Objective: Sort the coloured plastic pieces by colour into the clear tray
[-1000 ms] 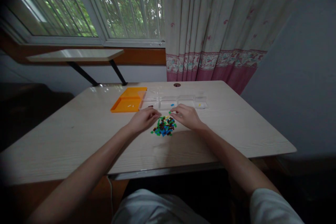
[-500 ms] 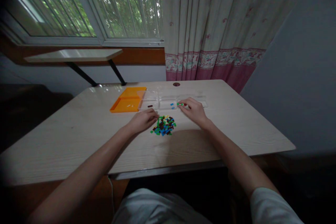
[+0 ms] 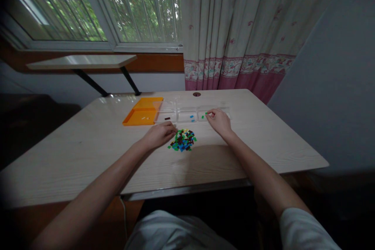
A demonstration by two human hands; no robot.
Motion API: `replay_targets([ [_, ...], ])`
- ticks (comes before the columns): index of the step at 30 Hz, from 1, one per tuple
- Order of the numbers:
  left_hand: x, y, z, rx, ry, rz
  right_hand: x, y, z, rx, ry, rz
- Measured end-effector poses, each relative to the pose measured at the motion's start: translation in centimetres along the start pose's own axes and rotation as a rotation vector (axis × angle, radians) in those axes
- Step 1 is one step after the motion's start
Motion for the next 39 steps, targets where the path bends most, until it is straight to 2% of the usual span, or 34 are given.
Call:
replay_targets([
  [5, 0.0, 0.0, 0.0, 0.021, -0.015, 0.007, 0.0, 0.3, 0.0, 0.008, -0.021, 0.020],
  [11, 0.0, 0.1, 0.1, -0.016, -0.039, -0.032, -0.4, 0.0, 1.3, 0.081, -0.107, 0.039],
  [18, 0.2, 0.5, 0.1, -0.057, -0.009, 0.015, -0.8, -0.1, 2.4, 0.121, -0.214, 0.063],
  [28, 0.3, 0.5, -0.2, -0.078, 0.024, 0.021, -0.9, -0.2, 2.8, 0.132, -0.240, 0.114],
  [34, 0.3, 0.5, -0.2, -0.121, 0.001, -0.036, -1.0, 0.1, 2.7, 0.146, -0.269, 0.131],
  [39, 0.6, 0.4, -0.6, -0.334, 0.012, -0.106, -1.6, -0.1, 3.7, 0.197, -0.364, 0.158],
])
Point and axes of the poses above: each hand's wrist, its own x-axis towards the middle knuckle, its own y-axis out of the palm, z = x × y, the point moved 3 cm from there along x, towards the middle knuckle, and after that the axes turned 13 degrees about -x, right-handed, at the moved point
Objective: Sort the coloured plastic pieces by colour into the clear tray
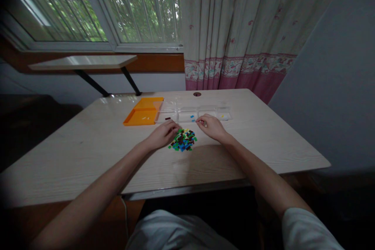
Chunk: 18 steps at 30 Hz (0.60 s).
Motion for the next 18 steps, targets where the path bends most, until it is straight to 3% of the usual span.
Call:
replay_targets([
  [8, 0.3, 1.4, 0.8, -0.414, -0.085, -0.059, -0.6, 1.0, 3.7, 0.022, -0.242, -0.010],
  [18, 0.3, 1.3, 0.0, -0.382, -0.056, -0.036, -0.7, 1.0, 4.2, -0.001, -0.301, -0.094],
])
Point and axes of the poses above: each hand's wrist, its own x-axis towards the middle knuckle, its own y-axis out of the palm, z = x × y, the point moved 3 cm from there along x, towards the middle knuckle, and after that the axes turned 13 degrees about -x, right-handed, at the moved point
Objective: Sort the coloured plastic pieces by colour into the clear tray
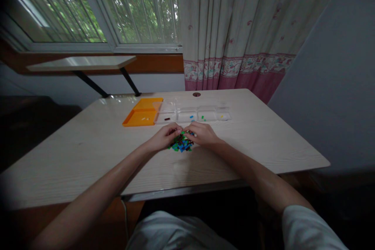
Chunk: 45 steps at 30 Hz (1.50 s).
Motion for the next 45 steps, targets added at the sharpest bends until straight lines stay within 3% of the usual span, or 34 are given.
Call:
replay_targets([
  [6, -0.4, -1.7, -1.1, 0.469, 0.011, -0.095, 0.2, -1.8, -1.1, 0.001, 0.143, -0.115],
  [11, -0.8, -2.1, -0.4, 0.736, -0.045, 0.006, -0.1, -3.0, -2.9, -0.027, 0.264, -0.214],
  [17, -0.7, -1.7, -0.1, 0.749, -0.047, 0.111, -0.1, -3.0, -2.9, -0.032, 0.242, -0.209],
  [29, -0.8, -1.6, -0.2, 0.705, -0.047, 0.140, -0.1, -3.0, -3.0, -0.043, 0.242, -0.185],
  [39, -0.8, -1.4, 0.0, 0.661, 0.016, 0.153, -1.2, -2.0, -7.8, -0.234, 0.585, -0.095],
  [45, -0.9, -1.4, -0.4, 0.607, 0.049, 0.140, -1.8, -1.8, -8.9, -0.291, 0.662, -0.057],
])
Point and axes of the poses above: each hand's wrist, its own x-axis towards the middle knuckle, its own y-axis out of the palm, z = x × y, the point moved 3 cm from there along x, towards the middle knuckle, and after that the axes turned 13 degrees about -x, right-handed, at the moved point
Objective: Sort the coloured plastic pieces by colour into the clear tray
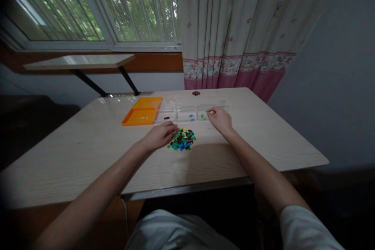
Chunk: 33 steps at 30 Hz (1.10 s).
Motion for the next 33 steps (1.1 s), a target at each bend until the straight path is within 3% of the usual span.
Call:
replay_targets([
  [9, -0.1, -0.1, -0.6, -0.041, 0.032, 0.056, 0.1, 0.6, -0.4, -0.012, 0.012, 0.067],
  [16, -0.1, -0.3, -0.7, -0.072, 0.037, 0.046, -0.2, 0.3, 0.6, 0.065, -0.068, 0.044],
  [20, -0.2, -0.5, -1.1, -0.123, 0.070, 0.039, -0.7, -0.2, 2.1, 0.148, -0.211, 0.076],
  [27, -0.2, -0.2, -0.8, -0.126, 0.062, 0.055, -2.6, -0.4, 5.4, 0.253, -0.514, 0.271],
  [33, 0.1, 0.4, -0.4, -0.201, 0.044, 0.032, -3.7, -0.7, 7.2, 0.256, -0.616, 0.312],
])
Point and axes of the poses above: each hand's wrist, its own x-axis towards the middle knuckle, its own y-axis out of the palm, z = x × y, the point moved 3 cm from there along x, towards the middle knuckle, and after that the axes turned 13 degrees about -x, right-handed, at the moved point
